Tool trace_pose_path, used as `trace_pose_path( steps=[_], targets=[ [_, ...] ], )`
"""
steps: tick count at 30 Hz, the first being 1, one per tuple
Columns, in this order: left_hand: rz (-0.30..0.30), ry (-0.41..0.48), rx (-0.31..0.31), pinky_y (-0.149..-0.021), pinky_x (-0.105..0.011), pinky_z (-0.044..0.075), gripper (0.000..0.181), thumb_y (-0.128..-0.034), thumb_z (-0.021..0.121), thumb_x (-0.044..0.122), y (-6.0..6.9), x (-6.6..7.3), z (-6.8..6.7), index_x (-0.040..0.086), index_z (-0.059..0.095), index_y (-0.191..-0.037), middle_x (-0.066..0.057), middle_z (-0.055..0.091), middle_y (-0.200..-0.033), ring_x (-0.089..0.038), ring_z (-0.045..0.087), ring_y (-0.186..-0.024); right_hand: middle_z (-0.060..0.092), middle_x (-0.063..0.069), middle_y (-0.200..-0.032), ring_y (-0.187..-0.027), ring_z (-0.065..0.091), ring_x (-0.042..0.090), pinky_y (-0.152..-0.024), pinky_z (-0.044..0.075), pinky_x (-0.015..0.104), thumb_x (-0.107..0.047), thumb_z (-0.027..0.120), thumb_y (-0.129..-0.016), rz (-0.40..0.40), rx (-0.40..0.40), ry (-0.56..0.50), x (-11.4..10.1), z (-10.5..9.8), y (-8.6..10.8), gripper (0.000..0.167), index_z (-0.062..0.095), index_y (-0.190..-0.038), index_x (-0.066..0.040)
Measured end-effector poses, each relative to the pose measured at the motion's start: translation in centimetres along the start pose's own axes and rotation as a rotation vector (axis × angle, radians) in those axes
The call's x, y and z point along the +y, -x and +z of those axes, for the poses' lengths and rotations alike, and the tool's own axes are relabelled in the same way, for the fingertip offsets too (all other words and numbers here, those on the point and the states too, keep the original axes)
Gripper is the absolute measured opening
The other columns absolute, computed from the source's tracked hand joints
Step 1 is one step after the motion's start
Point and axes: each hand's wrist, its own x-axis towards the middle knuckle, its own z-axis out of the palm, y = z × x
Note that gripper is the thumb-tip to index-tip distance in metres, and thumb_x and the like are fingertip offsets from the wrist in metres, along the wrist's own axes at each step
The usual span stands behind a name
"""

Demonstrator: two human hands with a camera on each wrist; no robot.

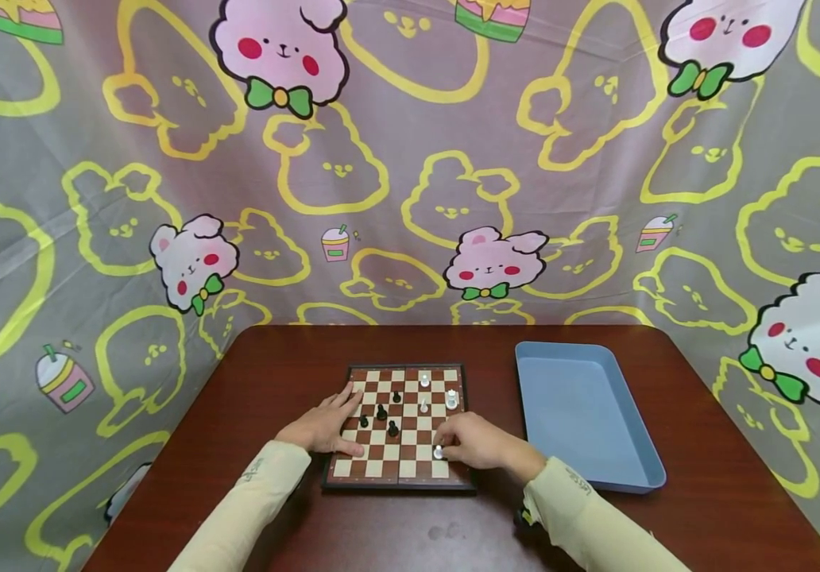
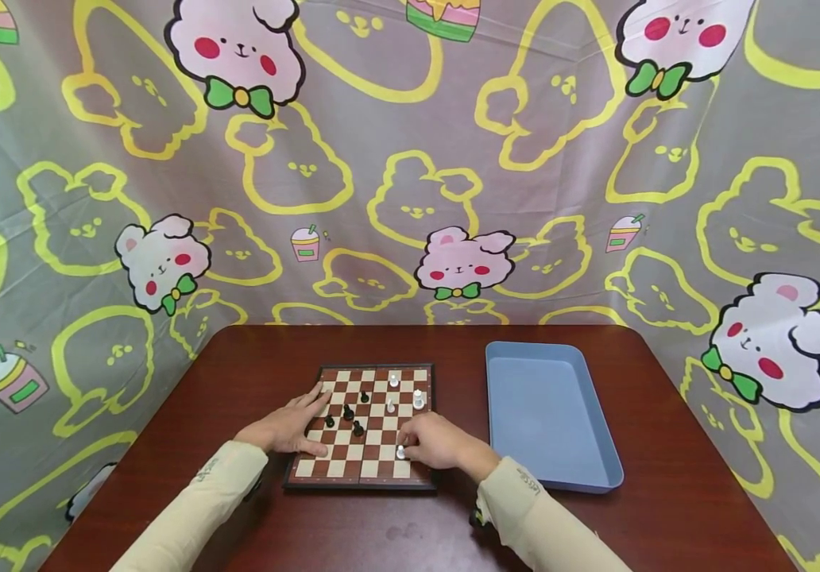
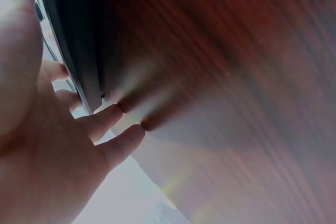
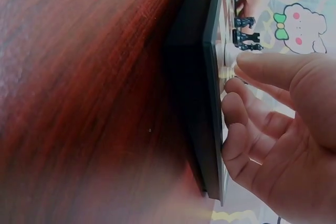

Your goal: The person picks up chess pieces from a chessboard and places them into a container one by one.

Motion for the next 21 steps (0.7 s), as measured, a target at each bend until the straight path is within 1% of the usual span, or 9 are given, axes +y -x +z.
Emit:
trace_pose_path(
  steps=[3,8,10,17,21],
  targets=[
    [0.0,-0.001,-0.003,-0.102,-0.054,0.031,0.11,-0.0696,0.068,0.066,-0.03,-0.03,-0.06,0.014,0.018,-0.153,-0.012,0.004,-0.158,-0.041,0.019,-0.138,0.064,-0.008,-0.082,-0.072,0.055,0.001,-0.064,0.046,0.022,-0.009,0.068,-0.086,-0.024,-0.002,0.015,0.15,0.16,-0.12,0.007,0.071,-0.092,-0.013],
    [0.004,-0.004,-0.002,-0.102,-0.054,0.031,0.11,-0.0701,0.068,0.066,0.08,-0.06,-0.09,0.013,0.018,-0.153,-0.013,0.004,-0.158,-0.042,0.02,-0.137,0.062,-0.012,-0.083,-0.071,0.054,-0.002,-0.063,0.046,0.021,-0.011,0.067,-0.088,0.006,-0.042,-0.033,0.38,0.38,-0.15,0.01,0.072,-0.096,-0.015],
    [0.005,-0.009,-0.003,-0.102,-0.054,0.031,0.11,-0.07,0.067,0.066,0.11,-0.06,-0.09,0.013,0.018,-0.153,-0.013,0.005,-0.158,-0.042,0.02,-0.137,0.062,-0.013,-0.083,-0.07,0.054,-0.002,-0.063,0.046,0.02,-0.012,0.067,-0.088,0.003,-0.048,-0.048,0.42,0.48,-0.15,0.009,0.072,-0.096,-0.016],
    [-0.007,-0.033,-0.013,-0.102,-0.052,0.031,0.113,-0.0694,0.066,0.069,-0.14,-0.18,0.14,0.013,0.016,-0.153,-0.012,0.004,-0.158,-0.04,0.021,-0.138,0.061,-0.015,-0.081,-0.069,0.052,-0.002,-0.062,0.045,0.02,-0.012,0.066,-0.089,-0.04,-0.029,-0.03,0.45,0.58,-0.18,0.008,0.071,-0.089,-0.017],
    [0.001,-0.037,0.001,-0.103,-0.052,0.03,0.112,-0.0705,0.067,0.068,-0.27,-0.06,0.32,0.012,0.016,-0.153,-0.014,0.004,-0.157,-0.04,0.021,-0.137,0.06,-0.015,-0.08,-0.07,0.052,-0.001,-0.063,0.045,0.02,-0.011,0.066,-0.088,-0.046,-0.015,-0.035,0.52,0.47,-0.19,0.008,0.071,-0.088,-0.018]
  ],
)
